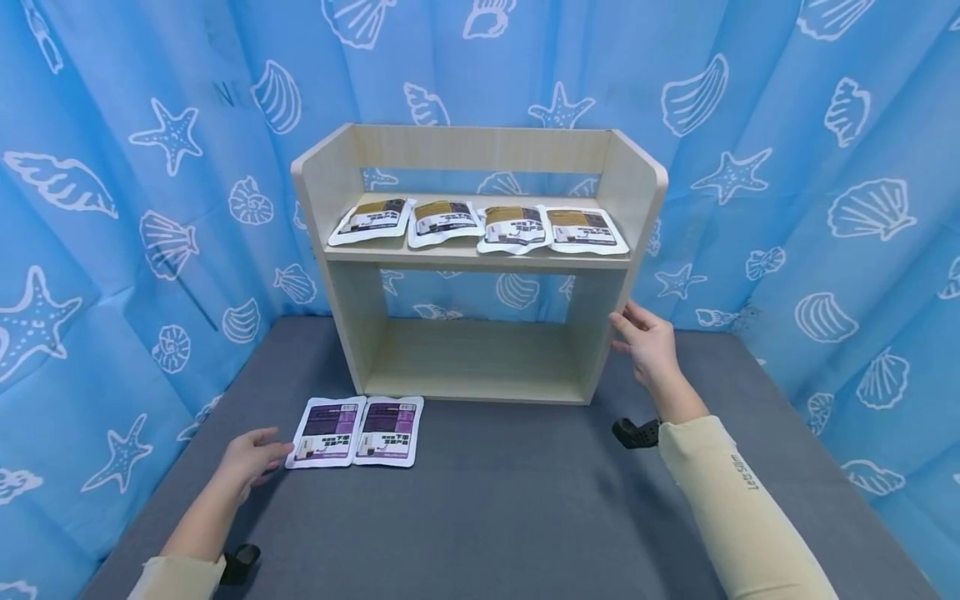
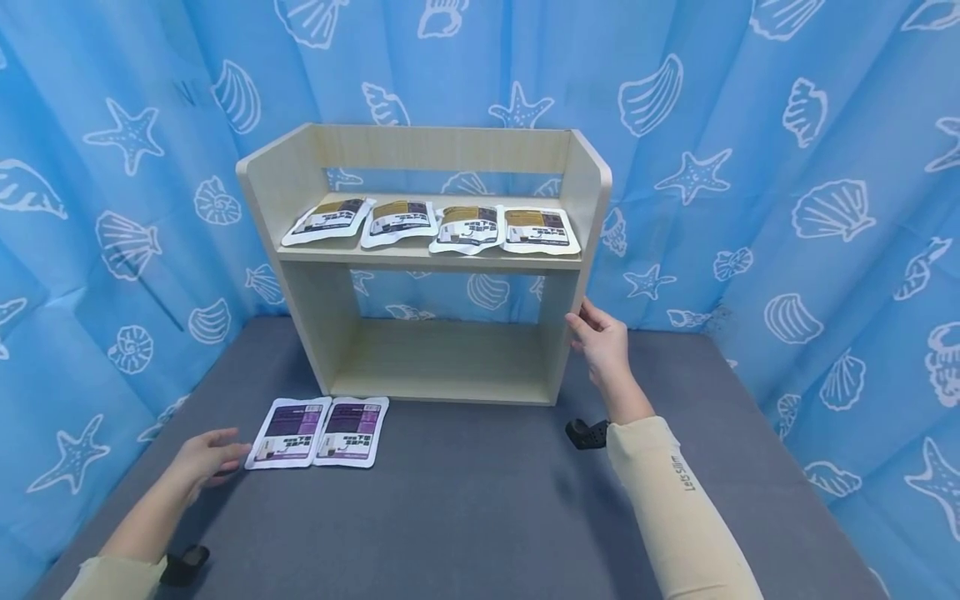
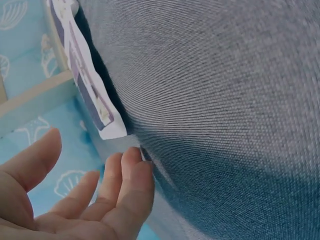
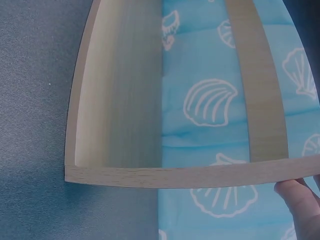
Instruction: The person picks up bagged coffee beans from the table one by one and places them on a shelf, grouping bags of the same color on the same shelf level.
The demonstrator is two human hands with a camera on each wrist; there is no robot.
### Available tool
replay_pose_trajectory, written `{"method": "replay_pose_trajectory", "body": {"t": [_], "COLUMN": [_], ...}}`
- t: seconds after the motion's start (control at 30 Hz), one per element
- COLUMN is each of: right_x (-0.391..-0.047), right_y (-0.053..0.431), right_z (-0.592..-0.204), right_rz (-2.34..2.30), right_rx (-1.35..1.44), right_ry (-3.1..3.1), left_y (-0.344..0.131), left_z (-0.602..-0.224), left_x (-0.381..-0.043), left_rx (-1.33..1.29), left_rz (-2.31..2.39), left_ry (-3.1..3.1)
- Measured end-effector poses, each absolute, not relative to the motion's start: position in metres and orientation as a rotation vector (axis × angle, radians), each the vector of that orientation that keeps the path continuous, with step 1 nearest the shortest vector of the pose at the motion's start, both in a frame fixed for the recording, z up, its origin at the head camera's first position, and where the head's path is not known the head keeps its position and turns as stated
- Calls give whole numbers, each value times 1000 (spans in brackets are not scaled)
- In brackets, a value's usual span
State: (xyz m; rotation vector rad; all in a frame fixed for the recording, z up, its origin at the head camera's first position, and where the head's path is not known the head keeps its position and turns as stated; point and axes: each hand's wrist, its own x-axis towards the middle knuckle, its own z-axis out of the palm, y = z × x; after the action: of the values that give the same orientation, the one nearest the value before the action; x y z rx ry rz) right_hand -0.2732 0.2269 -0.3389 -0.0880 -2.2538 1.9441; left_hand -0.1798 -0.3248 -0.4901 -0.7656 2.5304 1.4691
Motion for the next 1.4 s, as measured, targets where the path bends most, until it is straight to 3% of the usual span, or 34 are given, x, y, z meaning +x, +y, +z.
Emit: {"method": "replay_pose_trajectory", "body": {"t": [0.3, 0.6, 1.4], "right_x": [-273, -273, -272], "right_y": [227, 227, 225], "right_z": [-339, -340, -341], "right_rz": [1927, 1939, 1947], "right_rx": [-82, -100, -86], "right_ry": [-2258, -2253, -2277], "left_y": [-296, -293, -278], "left_z": [-450, -447, -437], "left_x": [-170, -177, -154], "left_rx": [-912, -956, -835], "left_rz": [1488, 1541, 2108], "left_ry": [2409, 2310, 1978]}}
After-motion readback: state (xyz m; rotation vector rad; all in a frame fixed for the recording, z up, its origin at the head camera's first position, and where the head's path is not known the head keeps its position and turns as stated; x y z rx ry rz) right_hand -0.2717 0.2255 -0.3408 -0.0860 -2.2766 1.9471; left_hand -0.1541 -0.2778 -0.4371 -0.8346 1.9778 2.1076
